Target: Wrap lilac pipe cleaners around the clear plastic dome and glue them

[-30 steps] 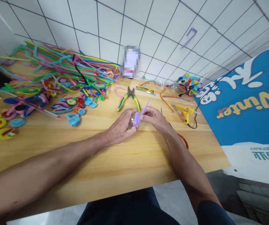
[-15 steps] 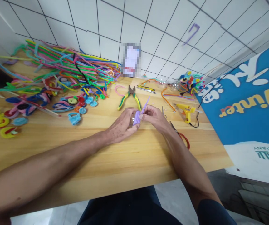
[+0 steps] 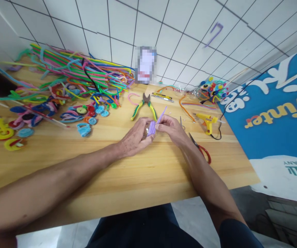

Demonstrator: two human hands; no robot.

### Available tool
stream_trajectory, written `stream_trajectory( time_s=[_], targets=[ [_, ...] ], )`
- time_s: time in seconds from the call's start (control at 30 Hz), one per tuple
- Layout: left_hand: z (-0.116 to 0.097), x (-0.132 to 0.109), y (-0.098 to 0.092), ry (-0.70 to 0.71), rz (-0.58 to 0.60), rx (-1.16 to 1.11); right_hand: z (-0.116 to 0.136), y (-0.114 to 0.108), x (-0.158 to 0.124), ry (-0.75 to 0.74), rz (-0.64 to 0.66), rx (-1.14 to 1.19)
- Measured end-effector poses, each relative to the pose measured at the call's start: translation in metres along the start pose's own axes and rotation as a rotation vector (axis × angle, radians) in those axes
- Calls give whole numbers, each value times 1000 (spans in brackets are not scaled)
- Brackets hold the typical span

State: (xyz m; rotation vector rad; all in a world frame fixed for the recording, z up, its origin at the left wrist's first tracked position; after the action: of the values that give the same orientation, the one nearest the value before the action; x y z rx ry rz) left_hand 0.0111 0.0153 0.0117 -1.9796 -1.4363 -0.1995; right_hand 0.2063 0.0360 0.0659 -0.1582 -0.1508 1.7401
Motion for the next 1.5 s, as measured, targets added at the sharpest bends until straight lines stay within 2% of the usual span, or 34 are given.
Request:
stream_trajectory(
  time_s=[0.27,0.6,0.87,1.5],
  targets=[
    [3,1,1,50,-27,17,0,1,0,-20,18,8],
    [-2,2,-6,-7,9,-87,-2,2,1,-9,22,37],
    [8,-1,1,0,13,-36,0,4,0,-4,2,38],
    [9,-2,2,21,4,-56,-2,3,0,6,-17,41]
  ],
)
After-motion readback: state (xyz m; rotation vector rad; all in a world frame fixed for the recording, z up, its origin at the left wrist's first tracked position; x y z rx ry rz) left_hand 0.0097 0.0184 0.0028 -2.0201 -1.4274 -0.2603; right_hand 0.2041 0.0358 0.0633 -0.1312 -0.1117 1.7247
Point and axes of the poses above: each hand's wrist, its own x-axis towards the middle knuckle, its own y-axis out of the palm, z = x × y, the point moved 2 cm from there along x, towards the middle knuckle, and after that the axes turned 5 degrees about -z, right-handed, at the moved point
